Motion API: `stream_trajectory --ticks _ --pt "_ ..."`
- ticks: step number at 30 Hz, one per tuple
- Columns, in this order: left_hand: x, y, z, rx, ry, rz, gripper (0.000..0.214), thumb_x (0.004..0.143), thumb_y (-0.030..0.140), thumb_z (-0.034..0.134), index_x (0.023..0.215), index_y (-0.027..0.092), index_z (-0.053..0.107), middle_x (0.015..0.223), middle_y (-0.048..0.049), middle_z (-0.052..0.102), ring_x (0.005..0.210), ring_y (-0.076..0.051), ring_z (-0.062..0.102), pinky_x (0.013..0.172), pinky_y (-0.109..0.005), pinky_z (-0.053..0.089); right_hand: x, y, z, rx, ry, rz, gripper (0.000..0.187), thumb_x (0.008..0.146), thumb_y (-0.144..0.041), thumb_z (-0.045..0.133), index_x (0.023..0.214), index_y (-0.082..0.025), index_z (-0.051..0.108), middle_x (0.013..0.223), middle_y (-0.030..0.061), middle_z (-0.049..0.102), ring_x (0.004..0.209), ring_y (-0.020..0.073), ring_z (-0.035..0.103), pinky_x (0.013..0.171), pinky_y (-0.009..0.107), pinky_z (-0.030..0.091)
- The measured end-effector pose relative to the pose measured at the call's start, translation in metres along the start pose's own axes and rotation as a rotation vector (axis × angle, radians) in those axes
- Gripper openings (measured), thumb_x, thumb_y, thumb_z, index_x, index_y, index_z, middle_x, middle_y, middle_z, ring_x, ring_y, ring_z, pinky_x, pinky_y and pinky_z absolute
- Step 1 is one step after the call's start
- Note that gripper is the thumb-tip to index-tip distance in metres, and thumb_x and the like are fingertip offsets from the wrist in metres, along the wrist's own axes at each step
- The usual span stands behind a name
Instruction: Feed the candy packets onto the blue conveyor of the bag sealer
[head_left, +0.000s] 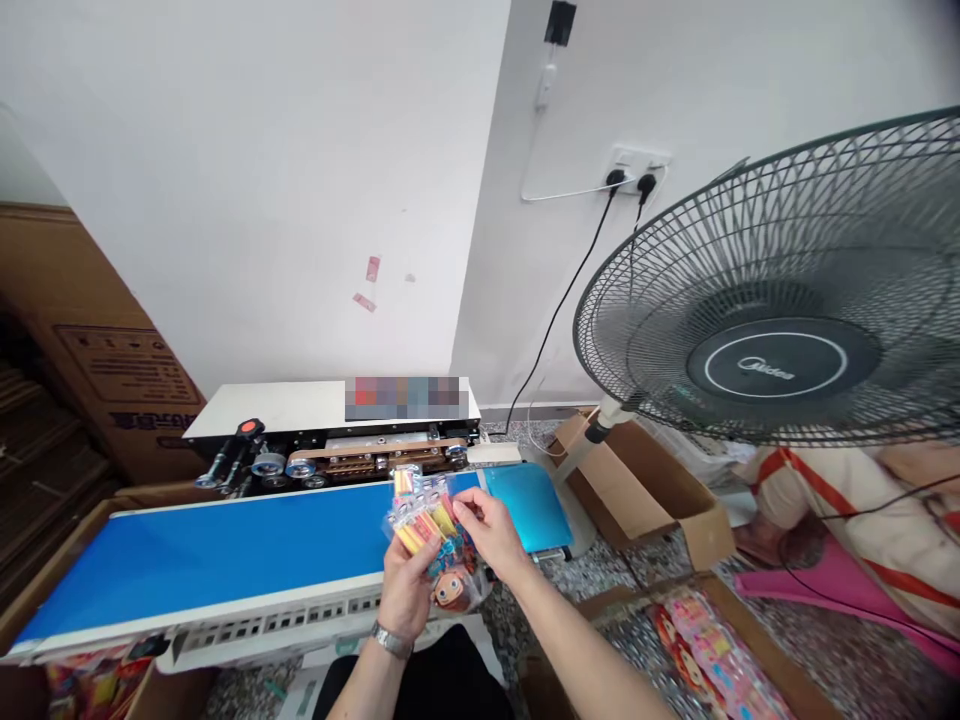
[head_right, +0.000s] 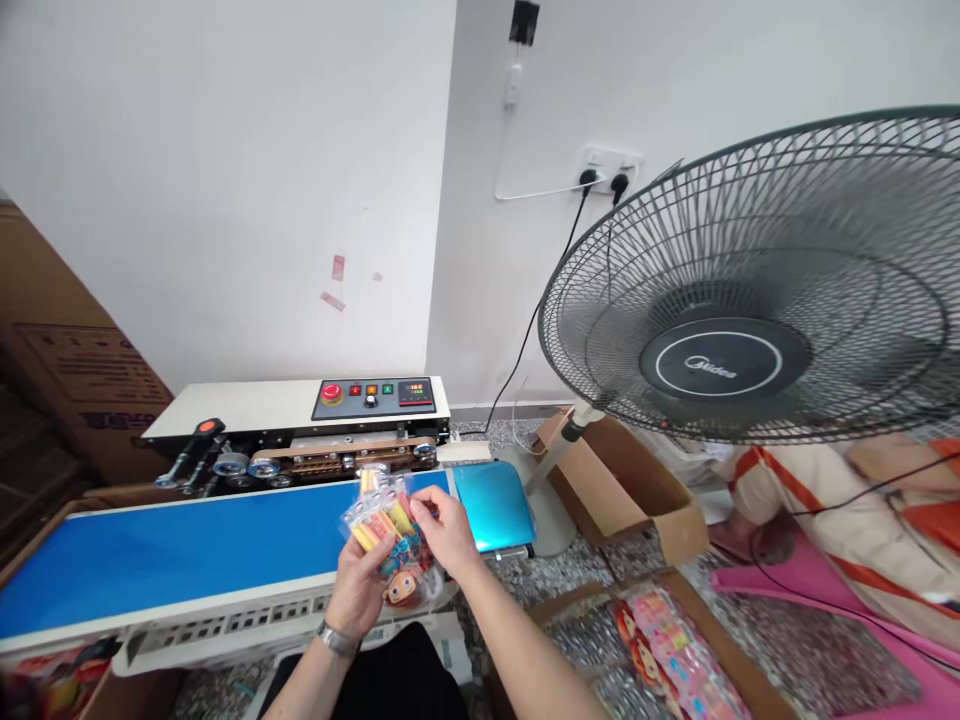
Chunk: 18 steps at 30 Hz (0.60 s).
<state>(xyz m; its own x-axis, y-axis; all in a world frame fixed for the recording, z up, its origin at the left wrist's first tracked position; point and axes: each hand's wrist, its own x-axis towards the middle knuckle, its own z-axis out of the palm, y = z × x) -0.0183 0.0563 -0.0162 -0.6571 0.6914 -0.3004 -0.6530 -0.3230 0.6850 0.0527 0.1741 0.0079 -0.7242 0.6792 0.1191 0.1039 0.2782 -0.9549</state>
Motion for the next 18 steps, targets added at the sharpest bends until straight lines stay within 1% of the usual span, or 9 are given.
stream_trajectory --ticks 2,4,7,9,12,14,16,18 --pt "0.000 -0.002 -0.001 0.015 0.003 0.012 0.039 0.061 0.022 0.076 0.098 0.019 0.064 0.100 -0.0069 0.069 0.089 -0.021 0.064 0.080 -0.030 0.048 -0.002 0.000 0.005 0.066 0.066 0.050 0.021 0.075 -0.039 0.060 0.071 -0.019 0.060 0.066 -0.0014 0.060 0.062 0.0133 0.054 0.060 0.024 0.043" --pt "0.000 -0.002 -0.001 0.024 0.013 0.019 0.038 0.061 0.022 0.077 0.096 0.018 0.064 0.099 -0.0072 0.069 0.089 -0.021 0.064 0.081 -0.030 0.048 -0.001 0.001 0.008 0.160 0.100 0.089 0.024 0.073 -0.041 0.063 0.070 -0.018 0.058 0.065 -0.0016 0.058 0.061 0.0130 0.052 0.059 0.023 0.042" --pt "0.000 0.000 0.000 0.019 0.017 0.015 0.038 0.060 0.022 0.077 0.096 0.017 0.065 0.098 -0.0080 0.070 0.089 -0.022 0.064 0.081 -0.032 0.049 0.002 0.008 0.005 0.254 0.147 0.096 0.027 0.076 -0.045 0.058 0.076 -0.018 0.056 0.069 -0.0002 0.058 0.064 0.0136 0.053 0.059 0.023 0.042" --pt "0.000 0.002 0.001 0.000 0.019 0.005 0.039 0.061 0.021 0.077 0.097 0.017 0.064 0.098 -0.0078 0.070 0.088 -0.022 0.065 0.080 -0.033 0.049 0.007 0.018 -0.003 0.233 0.223 0.077 0.027 0.079 -0.046 0.054 0.080 -0.019 0.054 0.071 0.0002 0.058 0.065 0.0141 0.054 0.059 0.023 0.042" --pt "0.000 0.003 0.001 -0.017 0.045 -0.007 0.039 0.061 0.020 0.076 0.098 0.017 0.063 0.097 -0.0068 0.070 0.087 -0.021 0.065 0.079 -0.033 0.049 0.021 0.038 -0.022 0.049 0.395 0.087 0.028 0.080 -0.047 0.049 0.082 -0.020 0.053 0.068 0.0000 0.058 0.063 0.0150 0.054 0.058 0.023 0.041" --pt "0.000 0.003 0.000 -0.013 0.061 -0.017 0.040 0.060 0.020 0.077 0.096 0.017 0.063 0.096 -0.0070 0.070 0.086 -0.021 0.065 0.078 -0.032 0.050 0.032 0.049 -0.036 -0.148 0.459 0.134 0.028 0.080 -0.046 0.046 0.081 -0.020 0.055 0.064 -0.0002 0.058 0.059 0.0154 0.053 0.055 0.023 0.039" --pt "0.001 0.003 -0.001 -0.011 0.067 -0.028 0.040 0.059 0.021 0.078 0.096 0.016 0.063 0.096 -0.0076 0.070 0.085 -0.022 0.066 0.077 -0.033 0.050 0.044 0.056 -0.046 -0.345 0.431 0.181 0.026 0.080 -0.042 0.044 0.080 -0.020 0.057 0.062 -0.0004 0.059 0.057 0.0157 0.054 0.054 0.024 0.038" --pt "0.001 0.003 -0.002 -0.013 0.064 -0.035 0.041 0.059 0.021 0.078 0.097 0.016 0.062 0.097 -0.0079 0.070 0.085 -0.022 0.066 0.077 -0.033 0.051 0.055 0.057 -0.049 -0.472 0.361 0.202 0.023 0.080 -0.037 0.043 0.080 -0.020 0.059 0.061 -0.0002 0.061 0.058 0.0160 0.055 0.055 0.024 0.038"
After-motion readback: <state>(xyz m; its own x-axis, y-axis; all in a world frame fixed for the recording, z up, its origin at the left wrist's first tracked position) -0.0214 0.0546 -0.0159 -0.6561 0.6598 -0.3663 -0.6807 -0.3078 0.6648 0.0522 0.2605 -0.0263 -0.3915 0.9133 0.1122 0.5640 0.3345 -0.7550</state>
